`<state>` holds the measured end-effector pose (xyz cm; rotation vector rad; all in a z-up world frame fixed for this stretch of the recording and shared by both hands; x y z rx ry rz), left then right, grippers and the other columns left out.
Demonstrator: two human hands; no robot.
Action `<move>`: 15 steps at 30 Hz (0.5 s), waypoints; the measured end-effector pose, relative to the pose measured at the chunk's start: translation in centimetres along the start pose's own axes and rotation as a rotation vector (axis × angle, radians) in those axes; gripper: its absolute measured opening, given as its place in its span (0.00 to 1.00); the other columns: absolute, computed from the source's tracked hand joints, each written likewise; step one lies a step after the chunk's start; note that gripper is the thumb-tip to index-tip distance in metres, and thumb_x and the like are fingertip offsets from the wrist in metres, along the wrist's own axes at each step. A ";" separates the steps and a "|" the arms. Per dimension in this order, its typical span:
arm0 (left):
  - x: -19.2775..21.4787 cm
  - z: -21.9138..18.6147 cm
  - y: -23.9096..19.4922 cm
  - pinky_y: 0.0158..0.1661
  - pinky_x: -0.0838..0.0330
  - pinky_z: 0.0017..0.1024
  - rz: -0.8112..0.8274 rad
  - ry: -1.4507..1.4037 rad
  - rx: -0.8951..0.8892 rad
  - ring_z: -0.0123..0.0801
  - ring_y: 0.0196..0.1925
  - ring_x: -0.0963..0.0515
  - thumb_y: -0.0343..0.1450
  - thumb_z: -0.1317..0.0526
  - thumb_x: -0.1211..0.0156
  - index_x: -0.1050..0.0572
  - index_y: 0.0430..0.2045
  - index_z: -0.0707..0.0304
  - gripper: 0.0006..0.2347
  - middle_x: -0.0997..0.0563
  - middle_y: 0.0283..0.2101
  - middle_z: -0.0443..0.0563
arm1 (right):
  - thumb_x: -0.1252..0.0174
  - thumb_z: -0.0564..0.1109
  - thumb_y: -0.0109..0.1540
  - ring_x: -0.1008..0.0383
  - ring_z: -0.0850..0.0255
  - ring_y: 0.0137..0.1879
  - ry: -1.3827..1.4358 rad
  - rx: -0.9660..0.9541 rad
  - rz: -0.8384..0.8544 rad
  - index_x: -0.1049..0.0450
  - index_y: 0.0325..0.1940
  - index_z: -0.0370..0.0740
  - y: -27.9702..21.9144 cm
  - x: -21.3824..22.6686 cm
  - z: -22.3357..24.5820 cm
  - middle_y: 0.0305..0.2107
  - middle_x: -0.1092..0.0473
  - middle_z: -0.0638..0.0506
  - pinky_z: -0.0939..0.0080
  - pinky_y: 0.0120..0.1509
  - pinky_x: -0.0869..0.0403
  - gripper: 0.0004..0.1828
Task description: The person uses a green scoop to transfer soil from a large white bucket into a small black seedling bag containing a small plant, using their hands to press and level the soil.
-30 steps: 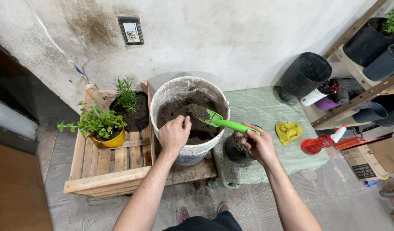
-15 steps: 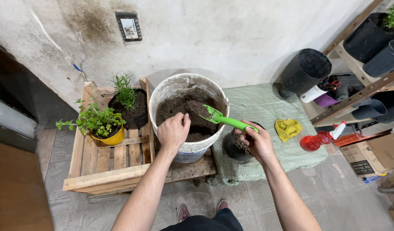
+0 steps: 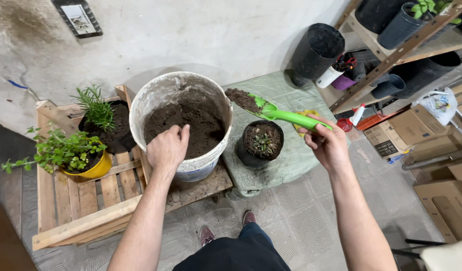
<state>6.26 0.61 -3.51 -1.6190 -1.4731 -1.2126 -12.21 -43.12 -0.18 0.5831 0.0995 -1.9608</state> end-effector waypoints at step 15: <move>-0.5 -5.7 -1.0 0.50 0.16 0.57 0.134 0.001 0.005 0.57 0.50 0.09 0.83 0.34 0.50 0.14 0.42 0.50 0.24 0.09 0.42 0.53 | 0.41 0.37 0.73 0.16 0.52 0.33 -0.389 -0.147 -0.089 0.26 0.73 0.27 -1.0 14.8 2.1 0.42 0.20 0.22 0.69 0.30 0.29 0.23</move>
Point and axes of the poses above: each hand's wrist, its own y-axis towards the middle knuckle, its own x-axis out of the back of the hand, z = x × y, the point moved 5 cm from there along y, towards the middle knuckle
